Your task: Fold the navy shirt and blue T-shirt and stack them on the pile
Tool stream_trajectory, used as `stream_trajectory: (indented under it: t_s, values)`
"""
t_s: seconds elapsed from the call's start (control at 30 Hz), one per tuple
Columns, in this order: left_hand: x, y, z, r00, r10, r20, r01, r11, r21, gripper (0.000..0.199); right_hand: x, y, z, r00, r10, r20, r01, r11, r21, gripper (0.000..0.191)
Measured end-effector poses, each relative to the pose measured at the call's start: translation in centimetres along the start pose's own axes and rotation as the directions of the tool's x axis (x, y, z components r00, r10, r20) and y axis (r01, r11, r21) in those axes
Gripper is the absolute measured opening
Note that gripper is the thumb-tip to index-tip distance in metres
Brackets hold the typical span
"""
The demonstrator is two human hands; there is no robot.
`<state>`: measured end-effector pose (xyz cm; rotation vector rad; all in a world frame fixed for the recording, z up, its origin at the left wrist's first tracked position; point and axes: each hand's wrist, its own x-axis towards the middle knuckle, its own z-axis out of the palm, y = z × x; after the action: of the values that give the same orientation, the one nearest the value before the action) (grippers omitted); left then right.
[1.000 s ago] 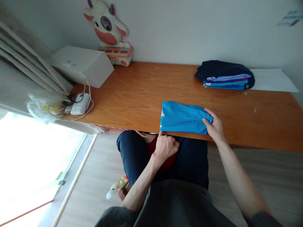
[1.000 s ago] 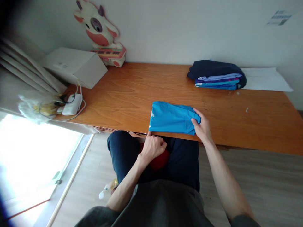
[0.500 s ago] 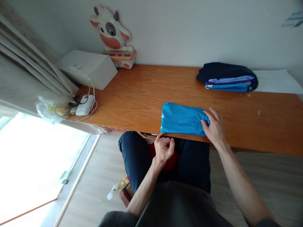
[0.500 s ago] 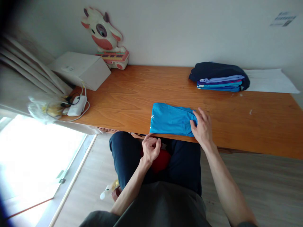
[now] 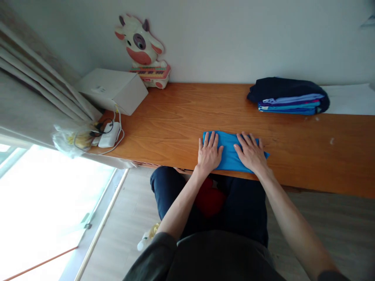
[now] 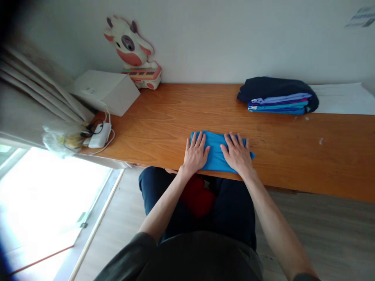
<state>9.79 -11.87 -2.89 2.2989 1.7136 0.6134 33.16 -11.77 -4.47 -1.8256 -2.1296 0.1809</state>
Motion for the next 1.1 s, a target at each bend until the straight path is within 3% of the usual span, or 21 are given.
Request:
stream_trajectory:
  t_s: [0.1,0.27,0.37,0.47,0.53,0.6,0.7,0.77,0.8,0.83,0.9,0.97,1.0,1.03,1.1]
  values:
    - [-0.6,-1.5,0.7,0.999,0.038,0.023,-0.039,0.998,0.05,0.073,-0.4,0.1,0.5,1.0,-0.015,-0.005,0.015,1.0,-0.018,0.075]
    - [-0.4,-1.8,1.1,0.999,0.037,0.033,-0.036,0.999,-0.037,0.076,0.1,0.5,0.5,0.999,-0.003,-0.052,0.008,0.995,0.099,0.07]
    - [-0.1,-2.1,1.4,1.0,0.024,0.02,-0.02,0.986,-0.167,0.074,0.0,1.8,0.6,0.979,0.044,-0.199,0.01,0.965,0.263,0.066]
    - [-0.1,-3.3,1.3,0.999,-0.006,-0.035,-0.009,0.908,-0.42,0.066,-1.6,3.5,0.3,0.905,0.21,-0.37,-0.077,0.937,0.341,0.068]
    - [-0.3,-4.5,1.0,0.992,-0.083,-0.094,0.001,0.756,-0.655,0.06,-3.3,4.3,-0.1,0.868,0.315,-0.383,-0.227,0.939,0.257,0.074]
    - [-0.6,-5.9,0.7,0.957,-0.258,-0.133,0.012,0.494,-0.87,0.056,-4.8,4.6,-0.7,0.885,0.349,-0.309,-0.325,0.937,0.126,0.078]
    - [-1.0,-8.1,0.3,0.871,-0.487,-0.057,-0.031,0.063,-0.998,0.054,-5.6,4.7,-1.3,0.932,0.317,-0.177,-0.314,0.948,0.045,0.076]
    - [-0.8,-9.9,-0.1,0.87,-0.493,0.018,-0.02,-0.072,-0.997,0.052,-4.8,4.9,-1.3,0.948,0.296,-0.119,-0.286,0.954,0.09,0.066]
    - [-0.4,-11.0,-0.4,0.882,-0.469,0.041,0.011,-0.066,-0.998,0.051,-4.2,5.0,-1.3,0.952,0.292,-0.094,-0.279,0.951,0.131,0.059]
    - [0.0,-12.4,-0.9,0.895,-0.444,0.048,0.05,-0.005,-0.999,0.049,-3.6,5.1,-1.1,0.953,0.293,-0.075,-0.276,0.945,0.178,0.053]
    - [1.3,-15.8,-2.4,0.915,-0.404,-0.012,0.109,0.274,-0.956,0.046,-2.6,5.2,-0.7,0.948,0.314,-0.057,-0.288,0.918,0.273,0.046]
    - [2.5,-19.5,-4.2,0.924,-0.354,-0.146,0.136,0.66,-0.738,0.04,-2.2,5.0,-0.2,0.932,0.355,-0.073,-0.308,0.881,0.358,0.046]
    - [3.0,-21.0,-5.0,0.924,-0.324,-0.205,0.152,0.801,-0.579,0.038,-2.3,4.9,0.0,0.922,0.376,-0.09,-0.313,0.863,0.397,0.047]
    - [3.3,-22.3,-5.7,0.921,-0.304,-0.244,0.181,0.888,-0.423,0.037,-2.4,4.7,0.2,0.912,0.395,-0.111,-0.315,0.846,0.43,0.049]
    - [3.4,-23.5,-6.5,0.922,-0.267,-0.281,0.224,0.958,-0.178,0.04,-2.8,4.3,0.4,0.89,0.426,-0.163,-0.304,0.821,0.482,0.055]
